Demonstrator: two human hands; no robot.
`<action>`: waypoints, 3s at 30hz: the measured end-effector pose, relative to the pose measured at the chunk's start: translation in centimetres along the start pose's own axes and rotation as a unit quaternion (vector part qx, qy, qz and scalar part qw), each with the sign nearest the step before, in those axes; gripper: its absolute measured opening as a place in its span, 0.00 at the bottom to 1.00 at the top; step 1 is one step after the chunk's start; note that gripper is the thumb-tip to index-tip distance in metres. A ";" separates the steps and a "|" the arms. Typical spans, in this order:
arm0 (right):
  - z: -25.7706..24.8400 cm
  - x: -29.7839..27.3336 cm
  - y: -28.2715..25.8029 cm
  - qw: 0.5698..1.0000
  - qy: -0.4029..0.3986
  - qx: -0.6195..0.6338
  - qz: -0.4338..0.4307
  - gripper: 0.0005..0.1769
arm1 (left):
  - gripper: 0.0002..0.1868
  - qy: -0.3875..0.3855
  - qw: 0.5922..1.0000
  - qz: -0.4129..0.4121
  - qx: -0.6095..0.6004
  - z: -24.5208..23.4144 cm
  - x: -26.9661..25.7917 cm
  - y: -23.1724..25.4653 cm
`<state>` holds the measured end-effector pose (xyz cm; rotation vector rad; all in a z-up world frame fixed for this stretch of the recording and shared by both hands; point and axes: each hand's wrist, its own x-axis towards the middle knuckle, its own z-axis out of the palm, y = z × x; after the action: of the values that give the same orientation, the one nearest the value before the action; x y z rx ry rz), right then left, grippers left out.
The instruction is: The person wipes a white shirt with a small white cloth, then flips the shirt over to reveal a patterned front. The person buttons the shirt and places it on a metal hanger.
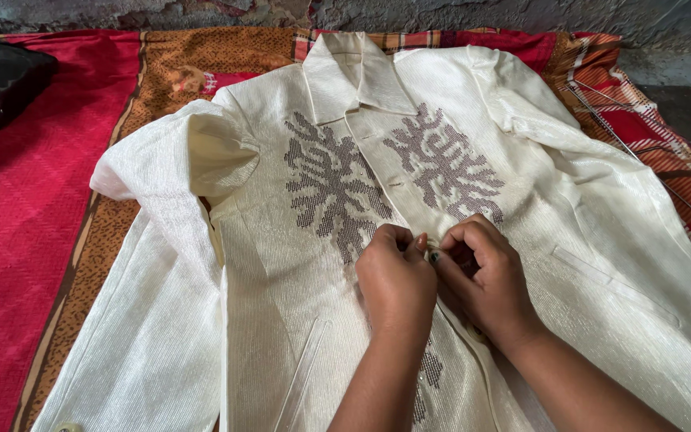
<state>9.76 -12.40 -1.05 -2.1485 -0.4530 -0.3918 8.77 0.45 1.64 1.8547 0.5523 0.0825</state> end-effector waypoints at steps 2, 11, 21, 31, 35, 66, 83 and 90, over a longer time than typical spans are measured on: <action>-0.2 0.0 0.2 1.000 -0.002 -0.008 -0.018 0.07 | 0.07 -0.025 1.000 0.007 -0.006 -0.2 0.1 -0.1; -0.4 0.1 2.2 0.958 -0.040 0.209 0.195 0.03 | 0.15 -0.006 0.977 0.212 0.000 0.4 -0.3 -1.3; -0.6 0.0 2.0 0.981 -0.035 0.163 0.102 0.03 | 0.09 -0.032 0.990 0.113 0.079 0.1 -0.4 -0.5; -0.6 0.1 1.8 0.984 -0.022 0.153 0.087 0.03 | 0.07 -0.017 0.980 0.186 0.063 0.3 -0.2 -0.7; -0.4 0.4 1.5 0.954 -0.024 0.220 0.202 0.05 | 0.05 -0.050 0.983 0.159 0.073 0.7 -0.2 -0.8; 2.5 5.8 0.6 0.967 -0.067 -0.241 -0.043 0.35 | 0.30 -0.132 0.963 0.031 -0.234 -0.5 2.8 -1.2; 3.0 9.6 3.8 0.986 0.096 -0.029 0.133 0.09 | 0.17 0.039 0.964 0.160 0.208 0.9 6.0 3.7; 4.0 9.6 5.2 0.985 0.127 -0.028 0.118 0.06 | 0.08 0.067 0.953 0.249 0.159 3.7 9.3 1.2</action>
<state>21.02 -10.27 -2.80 -2.1385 -0.0432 -0.5390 18.60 0.74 -0.55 2.2830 0.1814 0.4835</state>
